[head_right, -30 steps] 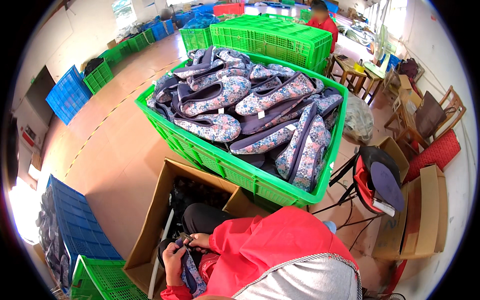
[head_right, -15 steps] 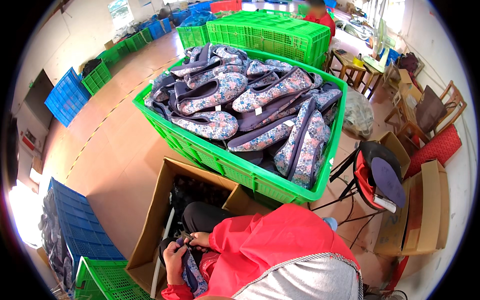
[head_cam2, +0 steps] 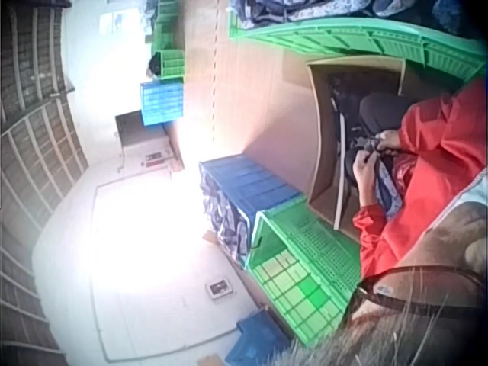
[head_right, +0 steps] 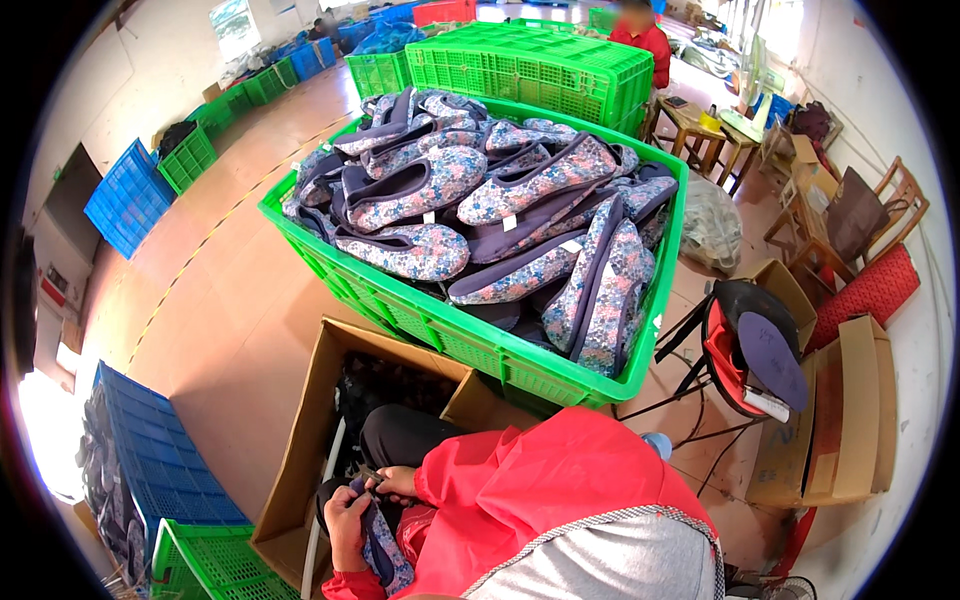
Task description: The person sits inside a cardboard box and repeatedly picks up floral-patterned slippers from a green crate. They inspect the soles and uppers of the slippers, turning them over in their hands, and then place them back into the crate or box.
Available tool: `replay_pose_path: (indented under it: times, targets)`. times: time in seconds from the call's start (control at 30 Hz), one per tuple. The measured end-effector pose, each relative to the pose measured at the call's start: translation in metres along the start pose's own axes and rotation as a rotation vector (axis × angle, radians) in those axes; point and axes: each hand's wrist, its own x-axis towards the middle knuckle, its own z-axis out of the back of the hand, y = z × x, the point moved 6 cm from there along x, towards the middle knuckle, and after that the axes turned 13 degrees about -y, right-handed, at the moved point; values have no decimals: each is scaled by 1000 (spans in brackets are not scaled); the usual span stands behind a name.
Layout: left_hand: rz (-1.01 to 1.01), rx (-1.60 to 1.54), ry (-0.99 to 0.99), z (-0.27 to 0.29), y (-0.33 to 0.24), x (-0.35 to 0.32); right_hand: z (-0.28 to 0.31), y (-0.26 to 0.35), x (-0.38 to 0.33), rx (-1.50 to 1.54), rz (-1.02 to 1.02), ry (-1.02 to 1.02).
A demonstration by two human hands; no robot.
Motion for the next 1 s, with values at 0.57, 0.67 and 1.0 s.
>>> replay_pose_path:
  times: [0.57, 0.67, 1.0]
  targets:
    - [-10, 34, -12, 5, 10, 3, -2, 1, -2, 28, -17, 14]
    - [-4, 28, -14, 5, 9, 3, -4, 6, -6, 18, -18, 18]
    - [18, 22, -10, 7, 14, 4, -5, 10, -11, -9, -10, 6]
